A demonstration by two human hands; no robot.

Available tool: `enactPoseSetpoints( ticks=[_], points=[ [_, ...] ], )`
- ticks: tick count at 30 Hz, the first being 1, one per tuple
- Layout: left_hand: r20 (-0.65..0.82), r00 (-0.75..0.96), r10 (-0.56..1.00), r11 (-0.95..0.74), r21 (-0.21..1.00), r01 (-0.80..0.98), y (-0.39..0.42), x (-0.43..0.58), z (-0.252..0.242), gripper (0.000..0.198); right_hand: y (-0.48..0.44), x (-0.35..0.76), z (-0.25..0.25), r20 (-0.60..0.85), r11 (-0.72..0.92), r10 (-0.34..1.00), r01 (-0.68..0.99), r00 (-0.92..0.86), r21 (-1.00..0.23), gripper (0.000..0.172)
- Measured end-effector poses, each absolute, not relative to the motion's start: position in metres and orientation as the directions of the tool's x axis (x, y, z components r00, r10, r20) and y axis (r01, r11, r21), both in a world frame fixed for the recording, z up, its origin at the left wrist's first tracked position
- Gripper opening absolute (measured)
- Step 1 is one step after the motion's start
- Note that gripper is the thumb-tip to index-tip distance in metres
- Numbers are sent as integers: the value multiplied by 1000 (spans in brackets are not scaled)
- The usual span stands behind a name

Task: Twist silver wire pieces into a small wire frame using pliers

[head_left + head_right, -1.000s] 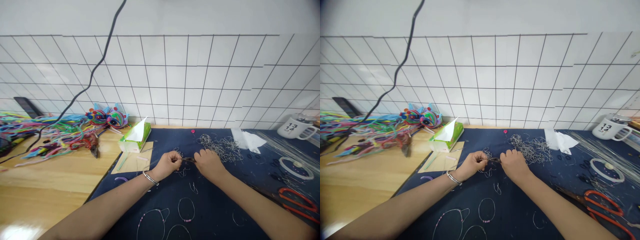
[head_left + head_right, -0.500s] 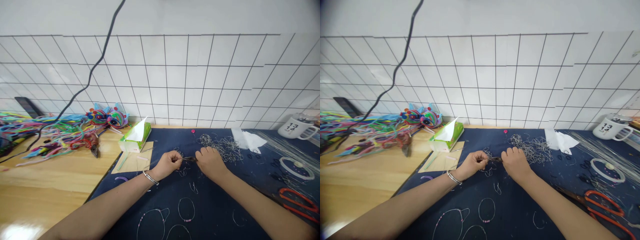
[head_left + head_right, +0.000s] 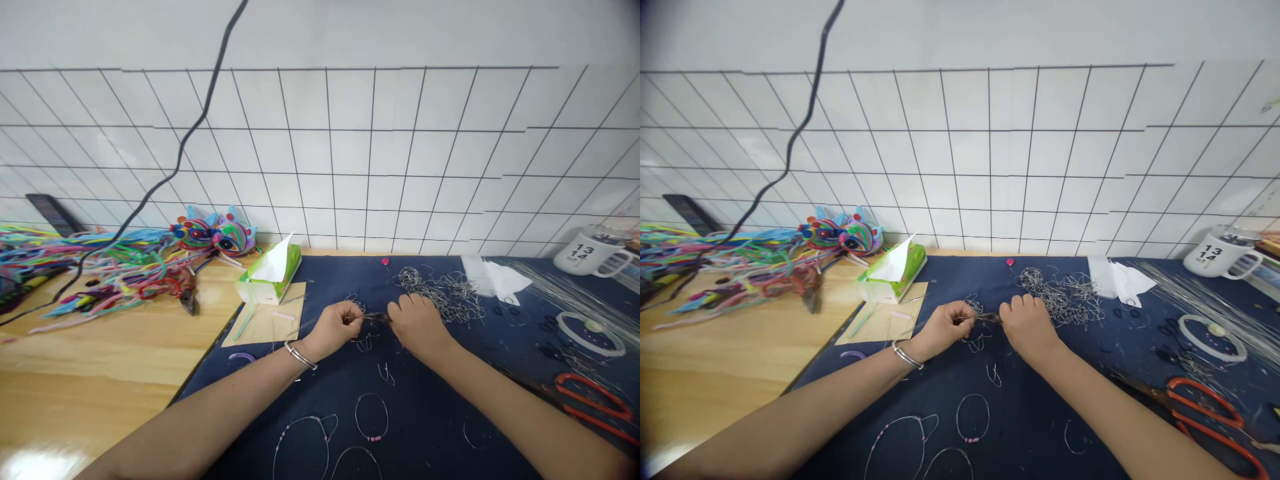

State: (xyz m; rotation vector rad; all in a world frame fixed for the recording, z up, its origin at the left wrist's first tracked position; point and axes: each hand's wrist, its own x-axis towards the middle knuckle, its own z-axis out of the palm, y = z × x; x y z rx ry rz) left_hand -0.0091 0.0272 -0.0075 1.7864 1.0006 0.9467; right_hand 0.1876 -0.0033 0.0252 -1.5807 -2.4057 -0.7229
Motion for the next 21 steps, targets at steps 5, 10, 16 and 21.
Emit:
enactPoseSetpoints(
  ticks=[5, 10, 16, 21],
  points=[
    [174, 394, 902, -284, 929, 239, 28, -10, -9, 5, -3, 186, 24, 391, 318, 822, 903, -415, 289, 17],
    [146, 396, 906, -247, 944, 217, 29, -11, -12, 6, -2, 186, 22, 386, 310, 828, 906, -406, 288, 19],
    [129, 391, 911, -219, 956, 196, 30, -10, -14, 8, -2, 187, 21, 379, 318, 831, 907, -407, 277, 20],
    [120, 389, 914, -194, 969, 156, 29, -9, -13, 13, -3, 188, 24, 365, 337, 835, 908, -411, 251, 22]
  ],
)
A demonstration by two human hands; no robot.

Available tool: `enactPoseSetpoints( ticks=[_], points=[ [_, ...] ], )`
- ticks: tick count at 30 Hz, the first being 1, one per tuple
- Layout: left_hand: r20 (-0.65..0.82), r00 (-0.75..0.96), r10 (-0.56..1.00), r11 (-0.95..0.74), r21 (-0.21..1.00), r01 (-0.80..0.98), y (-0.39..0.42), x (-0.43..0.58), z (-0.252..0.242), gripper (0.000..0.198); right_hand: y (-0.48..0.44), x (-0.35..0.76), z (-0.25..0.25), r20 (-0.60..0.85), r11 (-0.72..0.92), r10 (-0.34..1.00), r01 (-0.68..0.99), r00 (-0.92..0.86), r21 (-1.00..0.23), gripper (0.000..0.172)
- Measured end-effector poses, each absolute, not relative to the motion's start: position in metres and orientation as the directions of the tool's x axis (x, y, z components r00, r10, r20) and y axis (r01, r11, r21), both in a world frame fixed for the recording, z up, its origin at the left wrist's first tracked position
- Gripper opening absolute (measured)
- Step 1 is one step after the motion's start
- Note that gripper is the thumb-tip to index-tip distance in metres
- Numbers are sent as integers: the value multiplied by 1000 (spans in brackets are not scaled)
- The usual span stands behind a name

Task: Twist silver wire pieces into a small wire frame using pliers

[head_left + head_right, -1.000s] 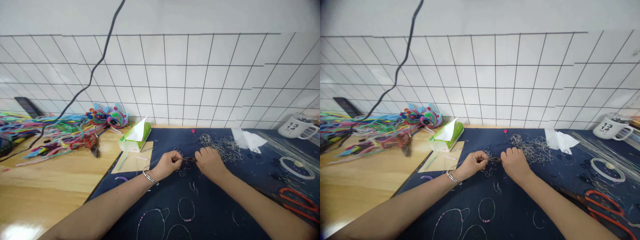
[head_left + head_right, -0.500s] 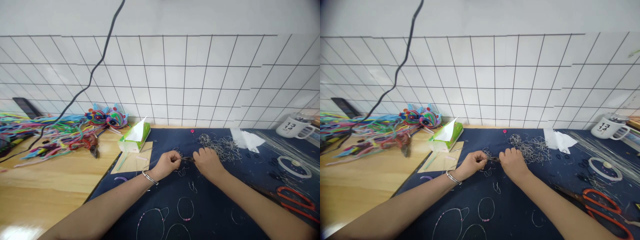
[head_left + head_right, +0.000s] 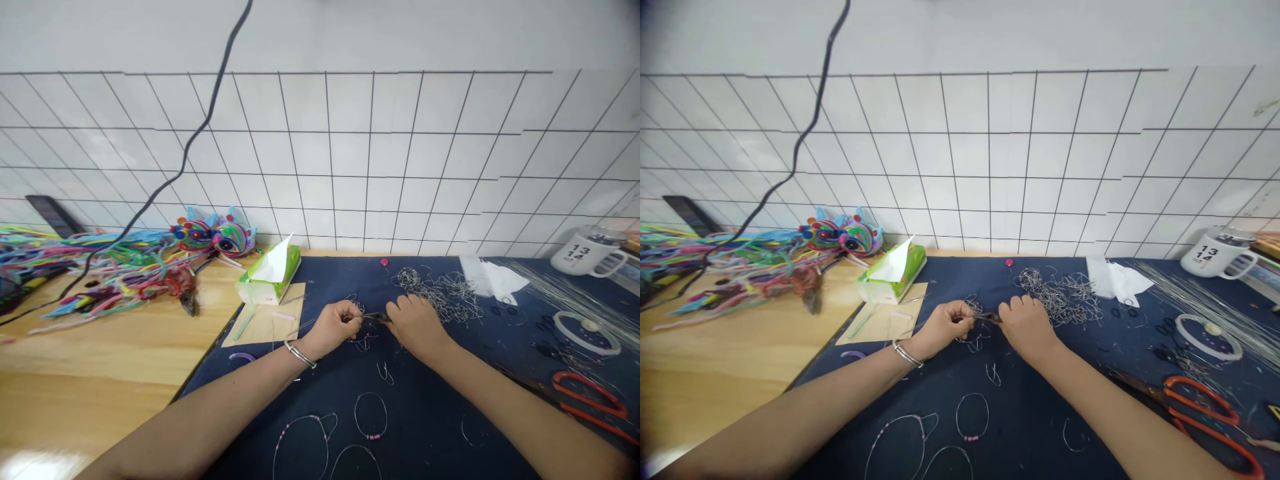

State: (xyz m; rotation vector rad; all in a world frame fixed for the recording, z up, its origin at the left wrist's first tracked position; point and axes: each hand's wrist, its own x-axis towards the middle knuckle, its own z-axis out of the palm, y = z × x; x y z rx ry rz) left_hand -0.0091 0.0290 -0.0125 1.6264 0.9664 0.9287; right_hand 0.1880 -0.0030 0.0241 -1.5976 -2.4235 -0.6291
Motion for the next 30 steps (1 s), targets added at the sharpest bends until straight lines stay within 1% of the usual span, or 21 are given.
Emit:
enactPoseSetpoints(
  ticks=[4, 8, 12, 18, 22, 30],
  points=[
    [99, 350, 932, -144, 984, 105, 29, -9, -13, 19, -2, 194, 30, 353, 304, 859, 923, -372, 235, 20],
    [74, 312, 947, -96, 994, 55, 30, -10, -13, 23, 0, 200, 40, 347, 262, 879, 940, -327, 220, 24],
    [64, 305, 950, -73, 997, 21, 31, -10, -12, 24, -1, 201, 46, 279, 298, 896, 933, -347, 202, 28],
    [61, 296, 953, -67, 998, 11, 32, -10, -12, 25, -4, 195, 42, 204, 343, 902, 919, -380, 194, 31],
    [69, 299, 952, -74, 997, 6, 31, -9, -11, 25, -3, 193, 37, 195, 355, 900, 915, -390, 190, 31],
    [61, 326, 943, -66, 998, 3, 30, -9, -8, 24, -2, 194, 32, 196, 329, 911, 926, -363, 184, 27]
  ],
)
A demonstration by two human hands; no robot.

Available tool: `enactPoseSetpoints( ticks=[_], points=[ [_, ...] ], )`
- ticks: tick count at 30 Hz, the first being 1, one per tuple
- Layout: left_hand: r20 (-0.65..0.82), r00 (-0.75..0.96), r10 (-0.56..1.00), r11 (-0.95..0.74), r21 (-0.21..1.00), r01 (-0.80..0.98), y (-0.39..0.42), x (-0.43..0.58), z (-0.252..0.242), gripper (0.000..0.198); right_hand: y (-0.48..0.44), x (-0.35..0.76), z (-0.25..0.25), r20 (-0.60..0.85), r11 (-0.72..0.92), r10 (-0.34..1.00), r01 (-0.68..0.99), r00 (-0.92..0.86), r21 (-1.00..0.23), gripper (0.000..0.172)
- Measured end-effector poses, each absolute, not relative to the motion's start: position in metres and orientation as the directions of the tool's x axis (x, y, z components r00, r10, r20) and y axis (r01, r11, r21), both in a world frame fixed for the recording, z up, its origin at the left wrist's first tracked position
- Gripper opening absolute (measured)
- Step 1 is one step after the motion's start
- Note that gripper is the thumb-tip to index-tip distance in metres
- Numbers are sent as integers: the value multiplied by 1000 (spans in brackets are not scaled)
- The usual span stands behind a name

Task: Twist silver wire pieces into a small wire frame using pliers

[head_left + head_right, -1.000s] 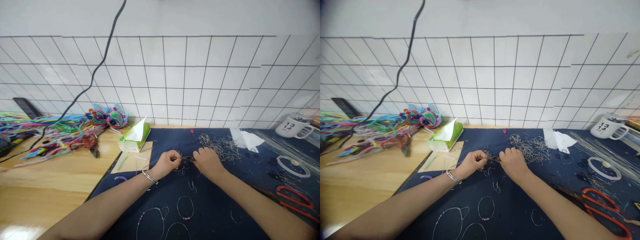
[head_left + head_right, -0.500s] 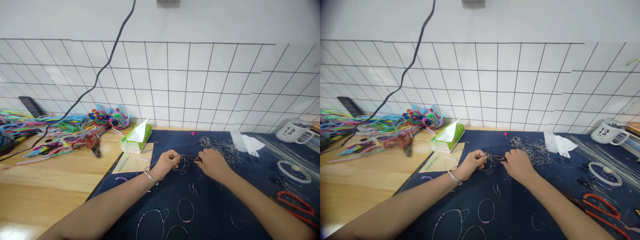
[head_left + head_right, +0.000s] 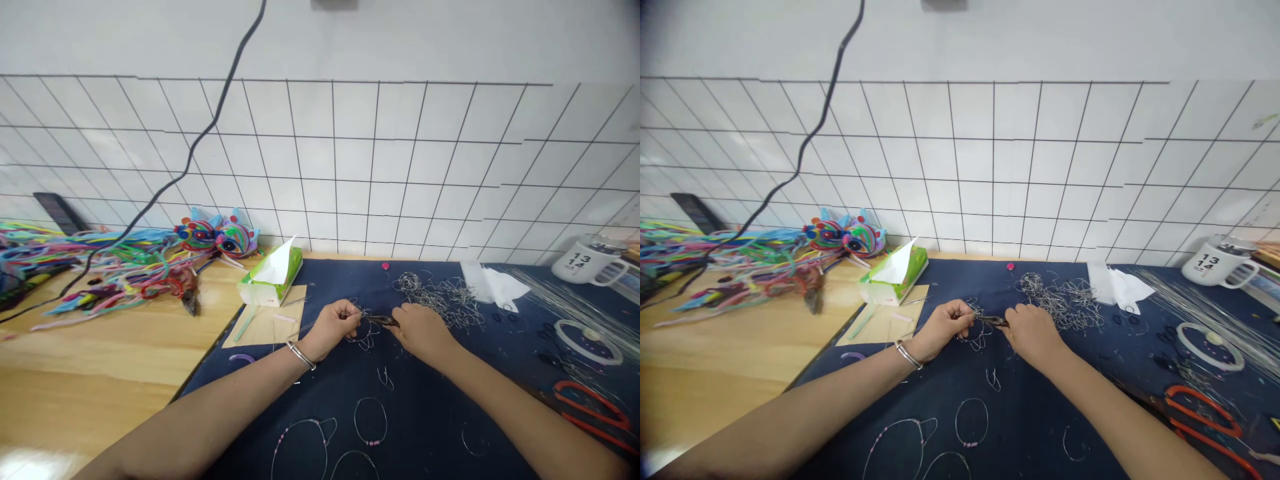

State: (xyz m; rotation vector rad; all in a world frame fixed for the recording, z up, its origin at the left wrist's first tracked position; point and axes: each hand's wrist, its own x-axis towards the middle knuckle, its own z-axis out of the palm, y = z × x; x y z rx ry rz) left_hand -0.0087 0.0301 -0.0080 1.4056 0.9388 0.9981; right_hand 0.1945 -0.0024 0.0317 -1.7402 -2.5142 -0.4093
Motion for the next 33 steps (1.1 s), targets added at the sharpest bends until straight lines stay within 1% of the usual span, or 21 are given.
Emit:
enactPoseSetpoints(
  ticks=[4, 11, 15, 24, 33],
  points=[
    [64, 330, 942, -69, 998, 2, 30, -8, -8, 24, -1, 196, 32, 170, 325, 920, 930, -353, 172, 25],
    [55, 373, 926, -71, 997, 30, 27, -8, -4, 23, 0, 196, 34, 175, 310, 925, 937, -336, 159, 31],
    [50, 387, 921, -78, 995, 57, 26, -7, -6, 24, -2, 195, 35, 188, 311, 922, 936, -339, 164, 28],
    [37, 433, 901, -73, 995, 68, 24, -7, -1, 24, -4, 195, 35, 162, 312, 929, 939, -333, 143, 27],
    [20, 443, 896, -63, 994, 84, 25, -8, -2, 23, -4, 194, 32, 149, 325, 929, 939, -340, 116, 31]
  ],
)
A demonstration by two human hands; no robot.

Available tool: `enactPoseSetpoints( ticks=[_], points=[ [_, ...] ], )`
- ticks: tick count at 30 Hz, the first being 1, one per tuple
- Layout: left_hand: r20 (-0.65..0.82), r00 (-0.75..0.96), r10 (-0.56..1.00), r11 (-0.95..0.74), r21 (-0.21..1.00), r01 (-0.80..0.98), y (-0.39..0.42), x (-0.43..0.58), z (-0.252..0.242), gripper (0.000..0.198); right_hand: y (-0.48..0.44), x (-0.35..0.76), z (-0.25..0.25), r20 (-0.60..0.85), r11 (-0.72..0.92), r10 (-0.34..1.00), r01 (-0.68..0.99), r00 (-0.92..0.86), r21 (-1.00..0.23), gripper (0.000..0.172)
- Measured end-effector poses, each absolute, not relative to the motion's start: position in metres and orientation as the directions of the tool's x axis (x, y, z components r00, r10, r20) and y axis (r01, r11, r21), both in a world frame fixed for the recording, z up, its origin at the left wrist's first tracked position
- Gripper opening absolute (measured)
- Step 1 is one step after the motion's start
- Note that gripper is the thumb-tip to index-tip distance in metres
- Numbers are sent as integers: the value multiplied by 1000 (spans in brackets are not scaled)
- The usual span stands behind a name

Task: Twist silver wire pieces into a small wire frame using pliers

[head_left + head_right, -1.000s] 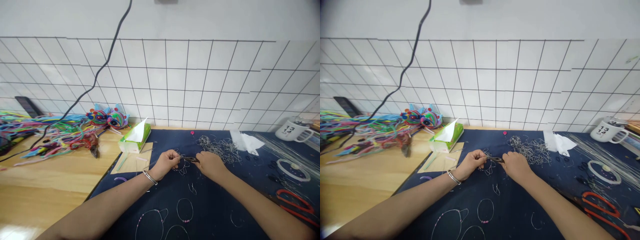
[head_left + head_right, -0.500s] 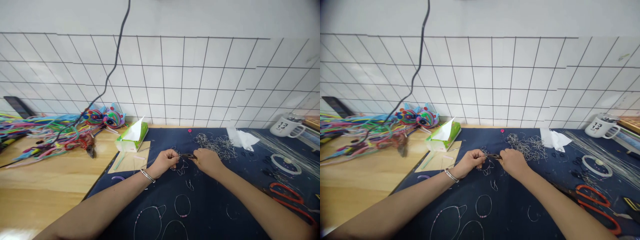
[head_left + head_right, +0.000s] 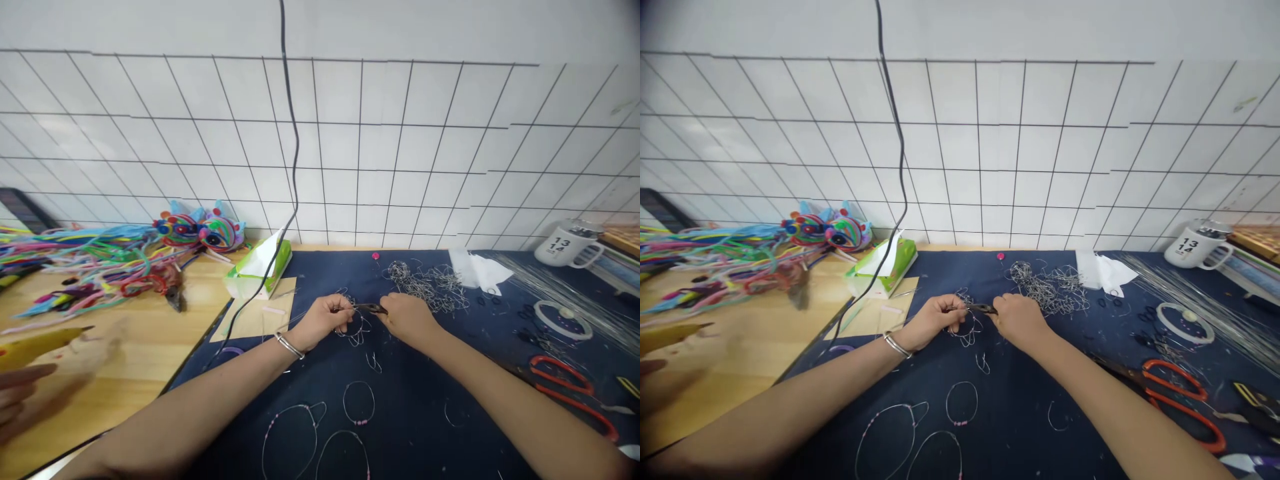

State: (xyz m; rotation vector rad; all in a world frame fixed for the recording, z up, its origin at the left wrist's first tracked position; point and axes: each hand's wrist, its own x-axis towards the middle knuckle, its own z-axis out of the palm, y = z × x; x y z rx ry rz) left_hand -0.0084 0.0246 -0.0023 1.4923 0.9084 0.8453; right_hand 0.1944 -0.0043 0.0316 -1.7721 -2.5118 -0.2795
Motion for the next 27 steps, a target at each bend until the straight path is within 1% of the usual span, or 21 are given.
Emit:
enactPoseSetpoints(
  ticks=[8, 15, 27],
  points=[
    [-1, 458, 889, -41, 996, 83, 24, -9, 1, 24, 0, 197, 22, 162, 325, 928, 942, -335, 87, 28],
    [-1, 481, 877, -15, 999, 30, 23, -10, 2, 25, 1, 198, 20, 176, 329, 924, 940, -339, 85, 25],
    [43, 474, 879, -84, 994, 65, 22, -10, -2, 25, 2, 200, 12, 304, 354, 879, 930, -366, 97, 16]
  ],
)
